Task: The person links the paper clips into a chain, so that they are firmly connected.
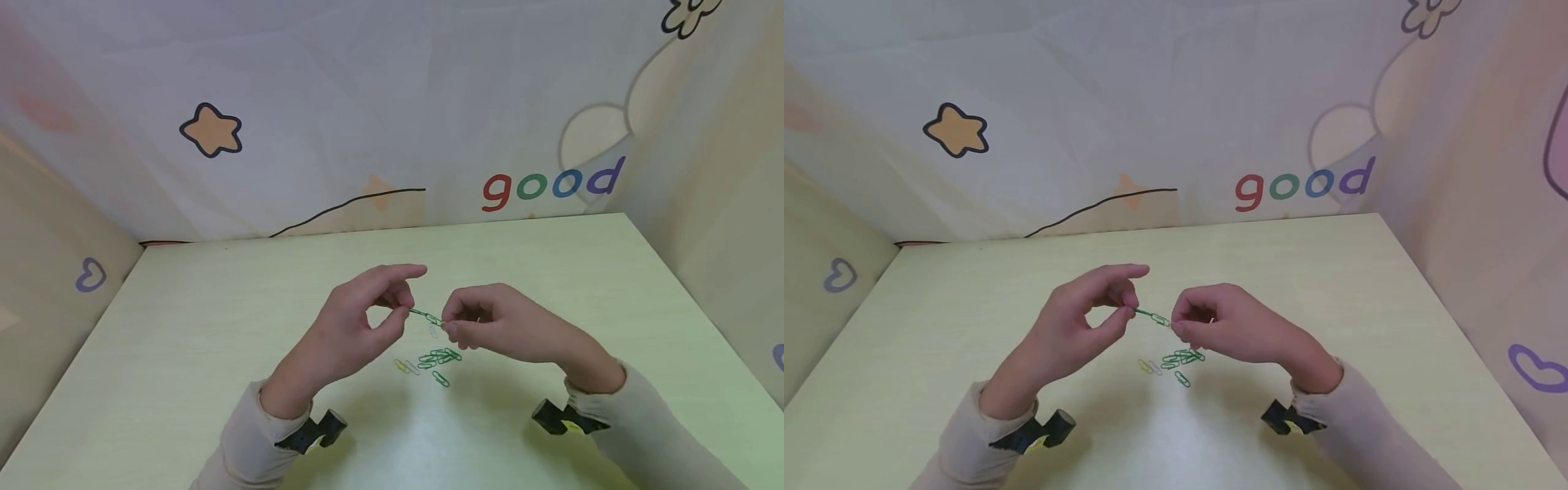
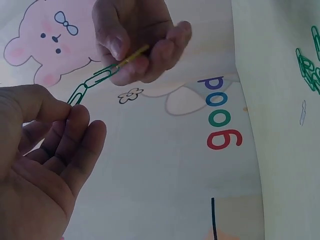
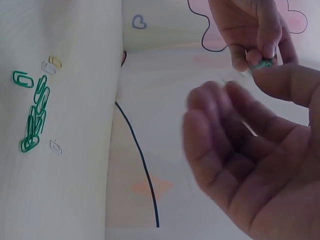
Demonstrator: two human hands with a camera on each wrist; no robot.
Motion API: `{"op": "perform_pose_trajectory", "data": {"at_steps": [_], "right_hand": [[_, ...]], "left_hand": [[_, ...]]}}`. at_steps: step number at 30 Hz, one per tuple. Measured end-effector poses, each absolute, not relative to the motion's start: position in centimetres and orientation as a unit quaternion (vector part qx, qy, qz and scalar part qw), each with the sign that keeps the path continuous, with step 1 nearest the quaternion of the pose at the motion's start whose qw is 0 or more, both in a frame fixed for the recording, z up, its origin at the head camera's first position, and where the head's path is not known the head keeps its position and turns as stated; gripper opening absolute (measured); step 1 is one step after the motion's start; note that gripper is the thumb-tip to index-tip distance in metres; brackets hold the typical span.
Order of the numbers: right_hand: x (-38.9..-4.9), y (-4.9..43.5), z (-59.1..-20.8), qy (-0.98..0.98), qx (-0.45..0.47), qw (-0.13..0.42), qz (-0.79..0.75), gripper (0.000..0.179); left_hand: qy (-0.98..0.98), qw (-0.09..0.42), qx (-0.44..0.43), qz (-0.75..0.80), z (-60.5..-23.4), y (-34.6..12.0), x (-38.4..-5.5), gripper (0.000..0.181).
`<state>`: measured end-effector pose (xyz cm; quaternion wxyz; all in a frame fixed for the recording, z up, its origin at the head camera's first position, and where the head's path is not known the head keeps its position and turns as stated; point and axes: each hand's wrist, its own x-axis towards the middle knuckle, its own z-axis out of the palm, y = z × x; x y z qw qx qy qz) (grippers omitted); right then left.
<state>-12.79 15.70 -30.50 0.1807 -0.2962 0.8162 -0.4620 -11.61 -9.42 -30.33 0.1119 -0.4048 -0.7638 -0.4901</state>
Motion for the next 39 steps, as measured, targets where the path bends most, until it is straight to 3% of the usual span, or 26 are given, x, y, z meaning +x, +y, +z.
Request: {"op": "perform_pose_trajectory", "data": {"at_steps": [6, 19, 28, 39], "right_hand": [[-12.8, 15.3, -31.1, 0.794, -0.314, 0.174, -0.491, 0.032], [-12.6, 14.5, -32.3, 0.645, -0.326, 0.236, -0.649, 0.013], [-12.7, 14.8, -31.9, 0.658, -0.32, 0.229, -0.642, 0.013], [-13.3, 16.2, -31.0, 0.704, -0.291, 0.16, -0.627, 0.01]], "left_hand": [[-0.774, 0.128, -0.428, -0.448, -30.1, -9.2, -11.2, 0.045], [-0.768, 0.152, -0.452, -0.428, -30.0, -9.0, -11.0, 0.042], [-0.762, 0.159, -0.461, -0.426, -30.0, -8.9, -11.1, 0.042], [-0.802, 0.085, -0.383, -0.45, -32.8, -10.0, -13.7, 0.039]]}}
